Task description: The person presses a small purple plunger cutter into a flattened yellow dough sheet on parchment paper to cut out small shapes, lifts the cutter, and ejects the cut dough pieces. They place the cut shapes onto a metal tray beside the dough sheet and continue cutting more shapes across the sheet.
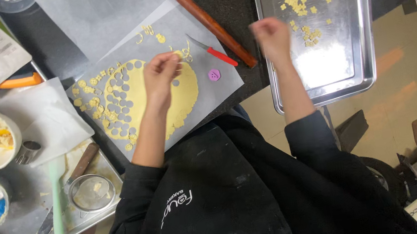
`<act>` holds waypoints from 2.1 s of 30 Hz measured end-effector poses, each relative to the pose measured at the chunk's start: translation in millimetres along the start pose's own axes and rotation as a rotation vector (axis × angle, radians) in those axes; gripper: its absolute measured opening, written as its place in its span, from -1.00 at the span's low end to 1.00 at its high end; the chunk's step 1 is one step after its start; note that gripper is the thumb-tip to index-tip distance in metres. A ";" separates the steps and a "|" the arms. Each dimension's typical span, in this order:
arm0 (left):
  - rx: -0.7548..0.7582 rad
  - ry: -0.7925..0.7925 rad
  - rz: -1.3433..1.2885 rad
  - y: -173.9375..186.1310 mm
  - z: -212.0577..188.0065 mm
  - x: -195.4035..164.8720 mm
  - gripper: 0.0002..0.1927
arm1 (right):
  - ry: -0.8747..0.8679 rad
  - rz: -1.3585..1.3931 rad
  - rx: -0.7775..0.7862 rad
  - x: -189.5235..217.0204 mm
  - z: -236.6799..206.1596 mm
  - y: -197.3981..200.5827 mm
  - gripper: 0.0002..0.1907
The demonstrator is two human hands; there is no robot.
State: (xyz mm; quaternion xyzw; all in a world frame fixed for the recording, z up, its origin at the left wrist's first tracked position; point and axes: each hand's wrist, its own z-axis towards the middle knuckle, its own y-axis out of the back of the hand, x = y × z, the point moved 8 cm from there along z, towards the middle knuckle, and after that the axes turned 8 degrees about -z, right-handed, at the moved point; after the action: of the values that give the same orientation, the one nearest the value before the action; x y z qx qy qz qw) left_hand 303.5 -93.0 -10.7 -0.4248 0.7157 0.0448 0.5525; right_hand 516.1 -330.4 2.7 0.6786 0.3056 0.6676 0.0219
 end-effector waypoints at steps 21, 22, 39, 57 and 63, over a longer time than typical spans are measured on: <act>0.158 -0.101 0.064 -12.8 -31.1 12.0 -0.80 | 0.038 0.399 0.584 59.1 -72.1 -121.9 -0.91; 0.167 -0.094 0.046 -13.1 -31.2 13.1 -0.80 | 0.015 0.430 0.585 58.0 -72.7 -122.8 -0.91; 0.257 0.192 -0.328 -17.3 -44.9 12.0 -0.81 | 0.030 0.455 0.573 71.3 -84.8 -125.1 -0.92; 0.086 0.018 -0.086 -2.4 -42.8 16.5 -0.79 | 0.009 0.517 0.540 67.1 -95.4 -121.0 -0.92; 0.090 0.006 -0.031 -3.5 -44.9 17.3 -0.80 | -0.213 0.707 0.560 53.8 -101.8 -125.0 -0.90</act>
State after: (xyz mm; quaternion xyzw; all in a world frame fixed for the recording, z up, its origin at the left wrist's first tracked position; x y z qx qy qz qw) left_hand 271.5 -128.9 -6.2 -0.4106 0.7120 0.0030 0.5696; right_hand 370.1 -243.6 7.0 0.7858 0.2199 0.4523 -0.3599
